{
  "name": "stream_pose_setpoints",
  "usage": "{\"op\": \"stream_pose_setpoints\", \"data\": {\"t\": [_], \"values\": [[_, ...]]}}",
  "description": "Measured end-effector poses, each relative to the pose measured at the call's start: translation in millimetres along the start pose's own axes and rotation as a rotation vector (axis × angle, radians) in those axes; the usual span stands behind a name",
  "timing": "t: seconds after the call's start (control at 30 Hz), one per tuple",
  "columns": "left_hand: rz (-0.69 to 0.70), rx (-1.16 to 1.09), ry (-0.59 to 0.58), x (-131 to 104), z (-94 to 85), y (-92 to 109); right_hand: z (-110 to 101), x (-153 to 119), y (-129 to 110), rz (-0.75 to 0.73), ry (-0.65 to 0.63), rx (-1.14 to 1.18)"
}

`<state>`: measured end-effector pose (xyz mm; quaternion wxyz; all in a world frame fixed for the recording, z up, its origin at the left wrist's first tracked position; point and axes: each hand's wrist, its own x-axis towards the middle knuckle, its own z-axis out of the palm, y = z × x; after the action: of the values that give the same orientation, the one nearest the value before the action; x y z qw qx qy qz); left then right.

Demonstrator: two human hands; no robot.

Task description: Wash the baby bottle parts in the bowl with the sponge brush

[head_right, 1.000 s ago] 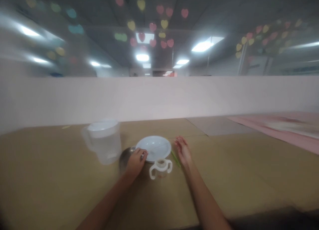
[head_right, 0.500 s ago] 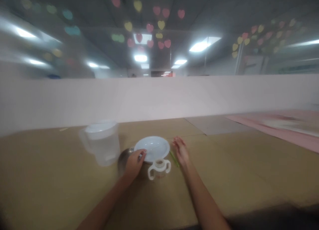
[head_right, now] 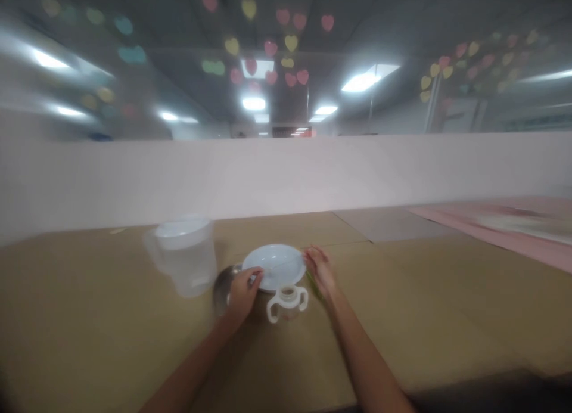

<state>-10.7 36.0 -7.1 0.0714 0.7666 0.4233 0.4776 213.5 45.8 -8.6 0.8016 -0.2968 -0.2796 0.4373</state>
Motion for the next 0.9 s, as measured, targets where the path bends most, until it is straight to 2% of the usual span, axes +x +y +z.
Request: {"op": "stream_pose_setpoints", "data": {"t": [0.3,0.6,0.9], "values": [[0.001,0.004,-0.043,1.6,-0.2,3.5,5.2,-3.4,-2.5,0.006,0.001,0.039],[-0.034,-0.066,-0.009,0.3,3.6,6.1,5.2,-3.3,-2.1,0.001,-0.040,0.001],[-0.086,-0.117,-0.033,1.6,3.3,6.6,6.9,-5.2,-0.3,0.013,-0.090,-0.039]]}}
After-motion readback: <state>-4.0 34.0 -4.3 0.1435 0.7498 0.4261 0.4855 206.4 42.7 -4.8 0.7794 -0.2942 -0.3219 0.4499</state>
